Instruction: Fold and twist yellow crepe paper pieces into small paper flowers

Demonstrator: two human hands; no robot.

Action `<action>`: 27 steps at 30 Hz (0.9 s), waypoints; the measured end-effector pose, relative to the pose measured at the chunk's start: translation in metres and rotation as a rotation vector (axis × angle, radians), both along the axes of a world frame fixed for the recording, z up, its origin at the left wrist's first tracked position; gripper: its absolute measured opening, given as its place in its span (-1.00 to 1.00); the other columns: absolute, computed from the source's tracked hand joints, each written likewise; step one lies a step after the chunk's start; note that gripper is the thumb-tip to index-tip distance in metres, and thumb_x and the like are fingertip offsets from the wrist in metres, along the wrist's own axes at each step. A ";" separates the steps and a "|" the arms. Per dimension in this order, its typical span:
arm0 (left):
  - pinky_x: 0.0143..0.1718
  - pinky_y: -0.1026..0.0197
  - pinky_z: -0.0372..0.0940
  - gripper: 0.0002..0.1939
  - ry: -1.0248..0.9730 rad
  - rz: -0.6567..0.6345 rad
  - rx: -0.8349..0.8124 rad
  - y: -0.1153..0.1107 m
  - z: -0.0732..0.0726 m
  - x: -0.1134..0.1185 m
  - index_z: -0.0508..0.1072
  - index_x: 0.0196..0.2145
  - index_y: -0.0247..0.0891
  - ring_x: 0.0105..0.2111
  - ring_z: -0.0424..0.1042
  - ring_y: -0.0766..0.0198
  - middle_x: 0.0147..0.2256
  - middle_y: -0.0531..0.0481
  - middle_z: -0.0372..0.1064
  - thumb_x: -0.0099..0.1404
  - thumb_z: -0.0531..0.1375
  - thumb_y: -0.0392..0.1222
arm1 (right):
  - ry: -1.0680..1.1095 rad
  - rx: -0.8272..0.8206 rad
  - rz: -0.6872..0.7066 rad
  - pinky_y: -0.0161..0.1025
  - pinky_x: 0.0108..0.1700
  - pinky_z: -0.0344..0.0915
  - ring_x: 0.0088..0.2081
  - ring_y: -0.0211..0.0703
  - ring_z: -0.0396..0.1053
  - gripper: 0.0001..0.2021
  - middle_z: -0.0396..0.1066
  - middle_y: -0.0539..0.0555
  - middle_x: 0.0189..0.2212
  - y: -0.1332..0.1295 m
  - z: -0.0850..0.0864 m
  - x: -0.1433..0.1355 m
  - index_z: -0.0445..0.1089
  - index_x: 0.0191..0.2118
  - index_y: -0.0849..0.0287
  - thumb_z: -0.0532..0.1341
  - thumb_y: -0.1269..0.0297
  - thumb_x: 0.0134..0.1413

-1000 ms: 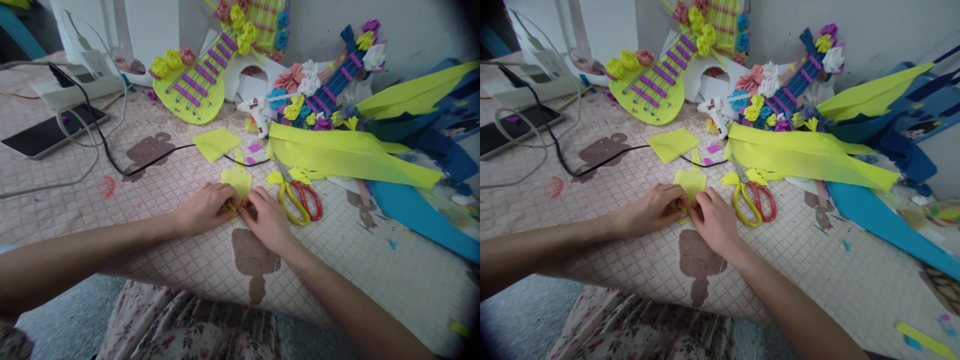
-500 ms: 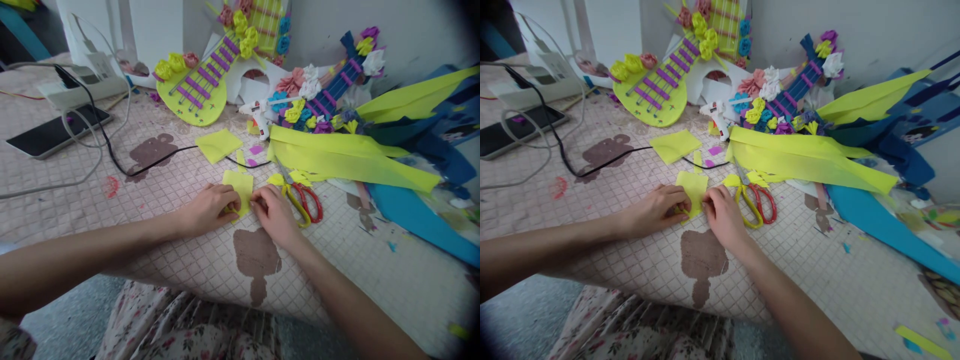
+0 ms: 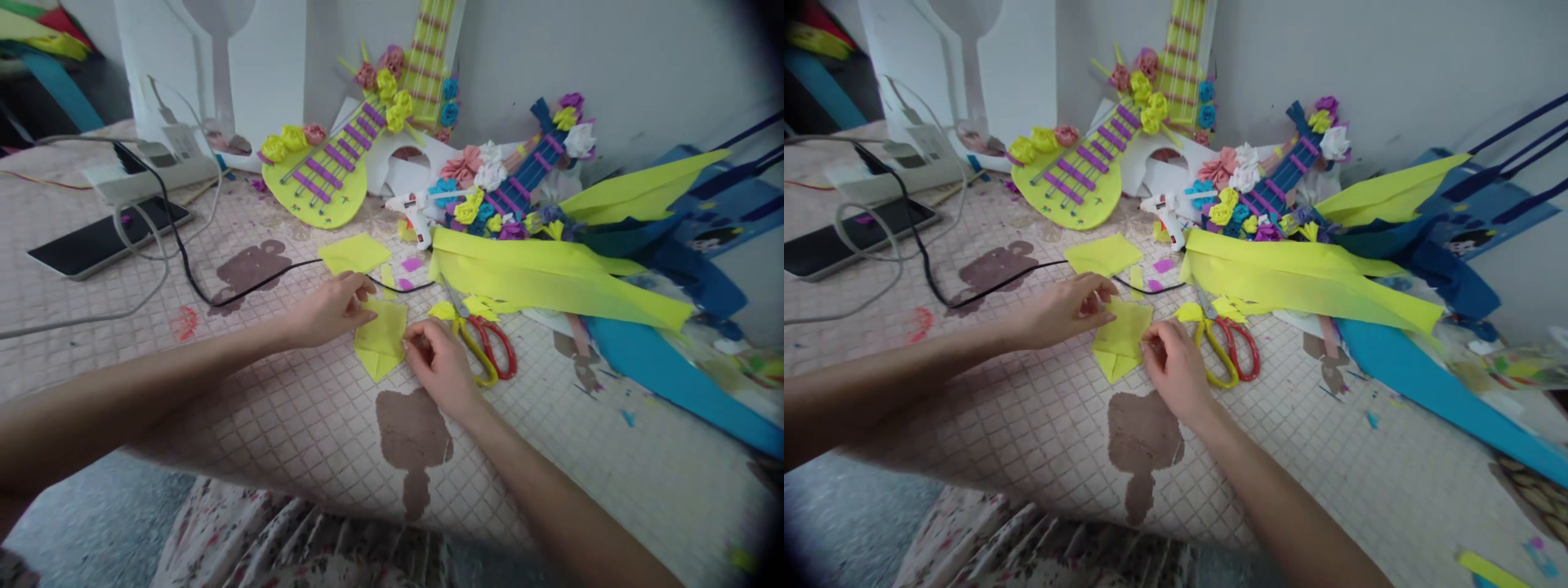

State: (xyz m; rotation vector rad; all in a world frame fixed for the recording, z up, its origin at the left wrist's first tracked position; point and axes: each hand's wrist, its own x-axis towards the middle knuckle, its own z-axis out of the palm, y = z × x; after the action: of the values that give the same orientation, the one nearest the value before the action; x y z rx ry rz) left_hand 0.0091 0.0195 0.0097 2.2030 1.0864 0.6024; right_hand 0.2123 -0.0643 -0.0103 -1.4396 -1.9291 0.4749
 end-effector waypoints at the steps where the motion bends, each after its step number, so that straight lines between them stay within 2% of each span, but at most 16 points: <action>1: -0.36 0.26 0.26 -0.68 0.054 -0.006 0.001 0.005 0.001 0.000 0.34 -0.15 -0.35 -0.42 0.32 0.34 -0.23 -0.10 0.32 0.16 0.20 -0.15 | 0.009 -0.002 0.002 -0.25 -0.32 0.21 -0.33 -0.19 0.26 -0.95 0.28 0.04 -0.36 0.000 0.000 0.000 0.25 -0.31 0.13 0.12 0.42 0.10; 4: -0.32 0.21 0.25 -0.55 0.197 -0.002 0.007 0.014 0.003 0.003 0.32 -0.09 -0.35 -0.38 0.33 0.28 -0.18 -0.13 0.32 0.08 0.27 -0.12 | 0.038 -0.005 0.010 -0.26 -0.33 0.21 -0.34 -0.20 0.27 -0.94 0.29 0.03 -0.36 0.000 0.000 0.000 0.26 -0.31 0.13 0.11 0.43 0.10; 7: -0.37 0.23 0.21 -0.47 0.238 0.015 -0.012 0.017 0.001 0.007 0.31 -0.06 -0.31 -0.39 0.34 0.26 -0.22 -0.08 0.35 0.01 0.31 -0.11 | 0.052 -0.013 0.012 -0.27 -0.34 0.21 -0.35 -0.20 0.27 -0.95 0.29 0.04 -0.37 -0.001 0.001 0.000 0.26 -0.32 0.13 0.11 0.42 0.11; 9: -0.43 0.26 0.18 -0.48 0.197 0.018 -0.063 0.017 -0.003 0.008 0.32 -0.08 -0.29 -0.43 0.34 0.29 -0.32 0.00 0.38 0.00 0.32 -0.13 | 0.053 -0.021 0.013 -0.26 -0.34 0.21 -0.35 -0.21 0.27 -0.95 0.29 0.04 -0.37 -0.001 0.000 0.000 0.27 -0.31 0.14 0.11 0.41 0.12; 13: -0.48 0.31 0.14 -0.63 0.081 0.004 -0.126 0.016 -0.012 0.006 0.36 -0.19 -0.26 -0.51 0.31 0.35 -0.49 0.12 0.34 0.02 0.30 -0.19 | 0.069 -0.022 0.002 -0.27 -0.34 0.22 -0.37 -0.23 0.26 -0.94 0.29 0.04 -0.36 -0.001 0.000 -0.001 0.28 -0.26 0.15 0.12 0.41 0.12; 15: -0.48 0.31 0.15 -0.63 0.049 0.022 -0.092 0.015 -0.015 0.005 0.35 -0.20 -0.27 -0.51 0.31 0.35 -0.47 0.11 0.34 0.01 0.31 -0.20 | 0.089 -0.011 0.000 -0.28 -0.35 0.22 -0.38 -0.24 0.26 -0.92 0.29 0.03 -0.35 -0.001 0.000 -0.002 0.28 -0.24 0.15 0.12 0.40 0.12; 19: -0.42 0.27 0.19 -0.50 0.076 0.069 0.005 0.011 -0.013 0.003 0.28 -0.10 -0.30 -0.45 0.31 0.33 -0.34 0.03 0.35 0.00 0.32 -0.21 | 0.101 -0.010 -0.003 -0.30 -0.38 0.21 -0.39 -0.24 0.25 -0.90 0.29 0.03 -0.35 -0.001 0.000 -0.002 0.28 -0.22 0.15 0.11 0.41 0.12; 23: -0.38 0.25 0.19 -0.71 0.158 0.013 0.030 0.007 -0.008 0.003 0.37 -0.22 -0.29 -0.39 0.33 0.27 -0.36 0.01 0.34 0.09 0.26 -0.20 | 0.092 -0.018 0.005 -0.29 -0.38 0.21 -0.39 -0.24 0.25 -0.90 0.29 0.04 -0.35 -0.001 0.000 -0.002 0.29 -0.22 0.15 0.12 0.41 0.12; 27: -0.39 0.27 0.18 -0.90 0.143 -0.031 0.045 0.005 -0.008 0.003 0.41 -0.37 -0.29 -0.40 0.31 0.30 -0.39 0.00 0.33 0.12 0.23 -0.25 | 0.094 -0.024 0.009 -0.28 -0.36 0.22 -0.41 -0.26 0.24 -0.90 0.30 0.03 -0.33 0.000 -0.001 -0.001 0.28 -0.22 0.15 0.12 0.40 0.12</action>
State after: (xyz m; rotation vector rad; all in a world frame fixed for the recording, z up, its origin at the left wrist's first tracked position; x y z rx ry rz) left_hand 0.0121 0.0250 0.0022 2.3272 1.1183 0.4659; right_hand 0.2114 -0.0648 -0.0112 -1.3994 -1.8619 0.5614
